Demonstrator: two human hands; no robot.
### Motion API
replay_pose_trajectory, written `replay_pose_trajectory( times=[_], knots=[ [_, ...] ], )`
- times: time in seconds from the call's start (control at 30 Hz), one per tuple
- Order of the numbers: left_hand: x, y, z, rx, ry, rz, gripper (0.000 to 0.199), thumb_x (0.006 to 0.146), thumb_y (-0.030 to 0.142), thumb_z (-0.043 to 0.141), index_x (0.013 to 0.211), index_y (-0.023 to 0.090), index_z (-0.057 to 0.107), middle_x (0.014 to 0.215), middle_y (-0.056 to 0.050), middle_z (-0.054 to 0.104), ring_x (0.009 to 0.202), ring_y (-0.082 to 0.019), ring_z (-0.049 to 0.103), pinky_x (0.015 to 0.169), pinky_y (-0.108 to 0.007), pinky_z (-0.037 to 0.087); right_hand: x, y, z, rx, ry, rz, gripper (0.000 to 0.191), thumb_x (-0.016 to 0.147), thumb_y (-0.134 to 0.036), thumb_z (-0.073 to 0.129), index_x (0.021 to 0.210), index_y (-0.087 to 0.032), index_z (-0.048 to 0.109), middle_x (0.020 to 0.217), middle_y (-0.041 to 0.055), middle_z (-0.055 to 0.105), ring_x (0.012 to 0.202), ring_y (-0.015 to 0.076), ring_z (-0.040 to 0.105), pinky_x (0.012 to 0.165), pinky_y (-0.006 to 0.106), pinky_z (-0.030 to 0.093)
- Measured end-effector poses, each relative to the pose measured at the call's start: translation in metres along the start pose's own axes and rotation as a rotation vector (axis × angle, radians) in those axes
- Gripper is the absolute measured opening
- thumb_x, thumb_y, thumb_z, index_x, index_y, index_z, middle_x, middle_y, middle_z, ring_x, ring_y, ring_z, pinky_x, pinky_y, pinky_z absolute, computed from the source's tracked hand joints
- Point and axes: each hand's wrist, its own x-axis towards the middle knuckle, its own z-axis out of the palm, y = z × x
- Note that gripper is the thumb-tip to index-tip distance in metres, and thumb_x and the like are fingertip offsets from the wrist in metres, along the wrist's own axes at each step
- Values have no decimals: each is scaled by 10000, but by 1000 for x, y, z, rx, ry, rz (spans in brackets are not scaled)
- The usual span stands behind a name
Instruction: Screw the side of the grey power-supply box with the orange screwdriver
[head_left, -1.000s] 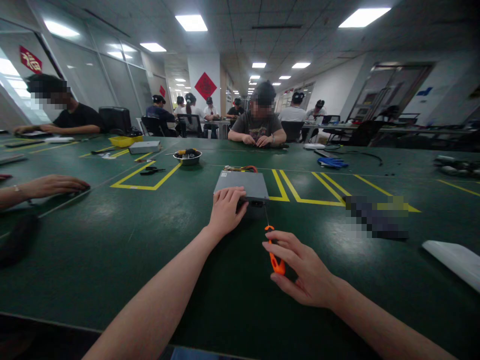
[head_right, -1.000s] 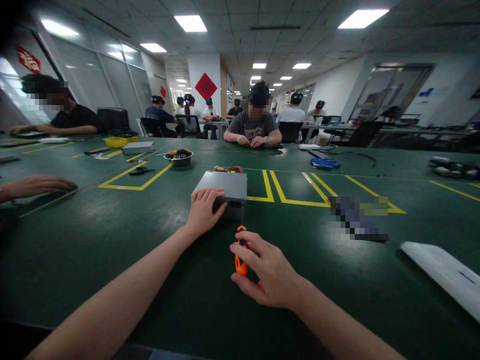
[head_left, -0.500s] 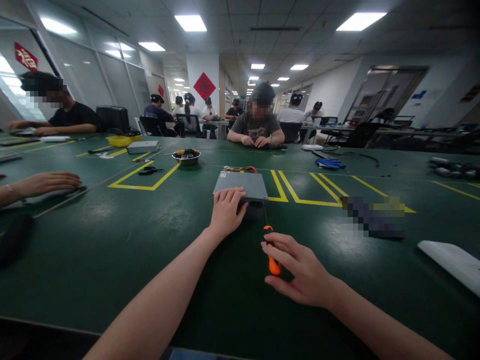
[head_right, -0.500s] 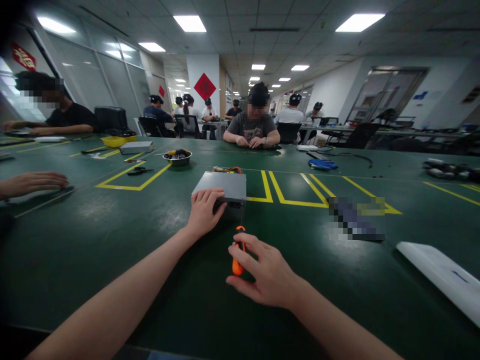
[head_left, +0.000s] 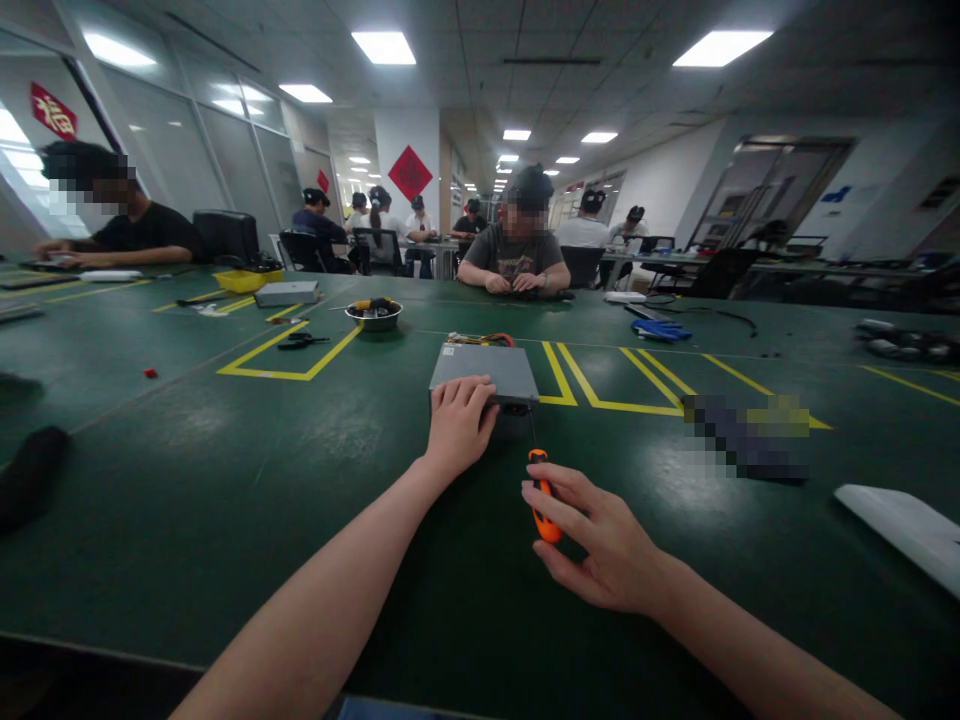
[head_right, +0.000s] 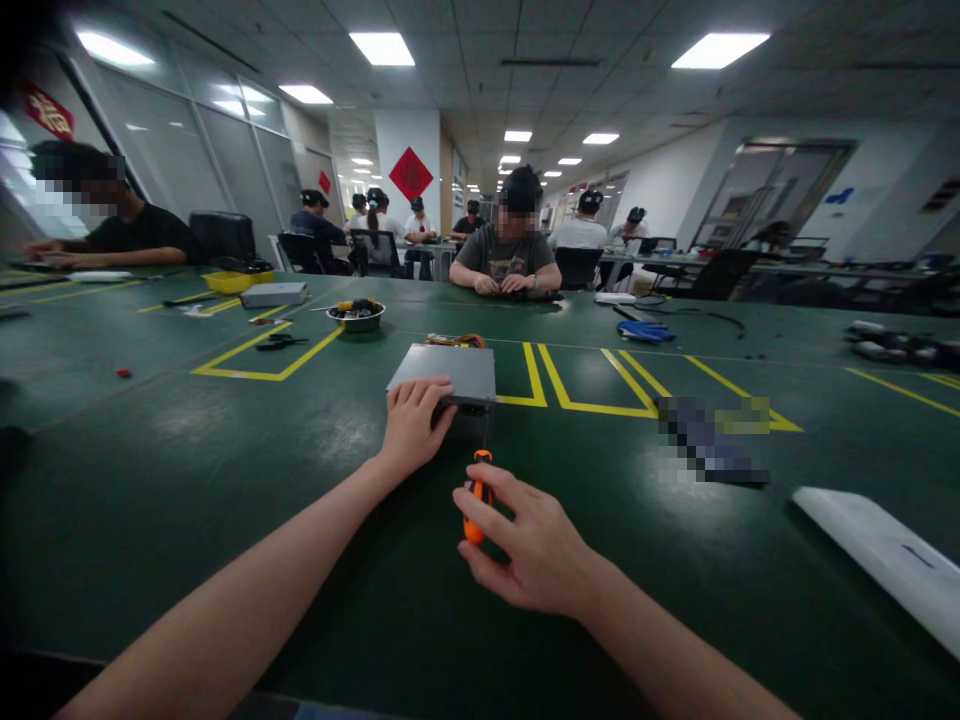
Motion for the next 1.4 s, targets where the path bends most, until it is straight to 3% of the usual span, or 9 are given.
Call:
replay_pose_trajectory(
  times=[0.07,0.27,0.53,0.77,0.93,1.1,1.4],
  knots=[
    [0,0,0,-1,-1,3,179,839,245,506,1016,236,527,1164,-24,584,1080,-212,484,919,-393,320,1,1,-1,-32,-23,-19,364,851,-283,467,1194,-165,449,1198,175,498,1030,250,568,745,348,529],
    [0,0,-1,2,-4,11,175,848,257,490,1017,232,527,1168,-28,584,1085,-206,485,920,-385,320,-2,5,2,14,95,-13,302,825,-252,539,1080,-153,412,1104,175,558,870,205,630,683,324,542],
    [0,1,-2,-3,-3,11,189,841,256,496,1025,226,525,1169,-35,582,1085,-205,483,920,-383,324,1,0,-4,-51,-43,-55,361,867,-287,432,1203,-154,447,1172,180,524,1028,251,573,758,360,525],
    [0,1,-2,-14,-9,0,194,834,249,503,1025,230,524,1171,-34,582,1087,-203,487,925,-386,324,3,1,1,-9,66,-13,297,845,-352,519,1045,-148,440,1102,175,594,928,224,626,700,326,540],
    [0,1,-3,-11,-17,-4,192,838,251,495,1027,226,520,1180,-33,580,1097,-198,485,933,-379,320,0,3,-1,-35,79,-69,332,830,-315,532,1093,-131,450,1107,185,594,905,220,631,699,330,538],
    [0,1,-2,-7,-14,-3,192,835,244,495,1025,226,514,1182,-29,580,1101,-198,481,933,-382,314,5,-1,-1,-28,26,-132,327,855,-287,477,1137,-121,464,1135,187,585,981,218,610,761,330,531],
    [0,1,-3,-7,-21,1,193,834,246,492,1025,226,515,1191,-38,573,1110,-204,475,938,-387,315,7,1,3,9,-50,-106,340,867,-278,468,1171,-127,453,1198,186,544,1065,229,567,818,353,518]
  ],
)
